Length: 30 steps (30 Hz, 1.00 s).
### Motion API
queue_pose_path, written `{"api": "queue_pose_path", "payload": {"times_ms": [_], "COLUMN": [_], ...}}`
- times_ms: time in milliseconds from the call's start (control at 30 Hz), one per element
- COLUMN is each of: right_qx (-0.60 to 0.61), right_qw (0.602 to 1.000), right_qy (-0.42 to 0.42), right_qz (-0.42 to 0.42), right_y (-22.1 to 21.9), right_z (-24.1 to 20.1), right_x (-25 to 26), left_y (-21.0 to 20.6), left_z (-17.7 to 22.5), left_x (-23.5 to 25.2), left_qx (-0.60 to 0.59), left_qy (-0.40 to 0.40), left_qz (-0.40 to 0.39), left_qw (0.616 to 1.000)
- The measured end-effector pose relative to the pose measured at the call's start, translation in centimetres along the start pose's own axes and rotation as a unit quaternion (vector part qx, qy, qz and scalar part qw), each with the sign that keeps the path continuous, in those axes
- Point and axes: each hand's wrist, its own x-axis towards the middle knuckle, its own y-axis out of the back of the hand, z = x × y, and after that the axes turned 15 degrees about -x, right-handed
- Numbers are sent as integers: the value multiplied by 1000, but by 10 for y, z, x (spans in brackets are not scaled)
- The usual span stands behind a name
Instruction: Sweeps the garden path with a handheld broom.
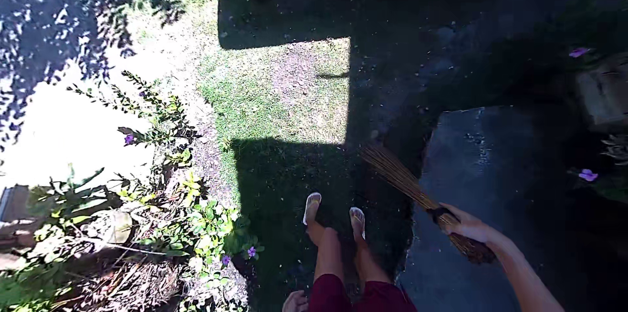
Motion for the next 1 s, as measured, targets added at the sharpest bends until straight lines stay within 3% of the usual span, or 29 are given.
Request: {"api": "queue_pose_path", "payload": {"times_ms": [100, 167, 300, 467, 600, 667, 767, 867, 933, 1000], "right_qx": [4, -20, -43, -99, -40, 26, 172, 295, 357, 430], "right_qw": [997, 995, 994, 975, 958, 956, 952, 933, 920, 897], "right_qy": [18, -14, -82, -138, -187, -202, -176, -155, -136, -101], "right_qz": [70, 96, 60, -146, -212, -209, -184, -133, -84, -19], "right_y": [-4, -16, -66, -221, -315, -333, -309, -287, -292, -297], "right_z": [-51, -81, -129, -84, -46, -39, -55, -87, -117, -155], "right_x": [51, 99, 153, 103, 49, 35, 5, -21, -16, 6], "left_y": [13, 32, 70, 105, 112, 95, 49, -12, -66, -121], "left_z": [61, 98, 206, 297, 328, 342, 359, 354, 336, 309], "left_x": [19, 31, 40, 22, 44, 53, 50, 47, 33, 20], "left_qx": [71, 130, 200, 224, 314, 370, 437, 558, 613, 619], "left_qy": [-43, -70, -104, -131, -108, -103, -126, -163, -116, -53], "left_qz": [3, 2, 11, 31, 17, 3, -35, -108, -173, -214], "left_qw": [997, 989, 974, 965, 943, 923, 890, 806, 762, 754]}}
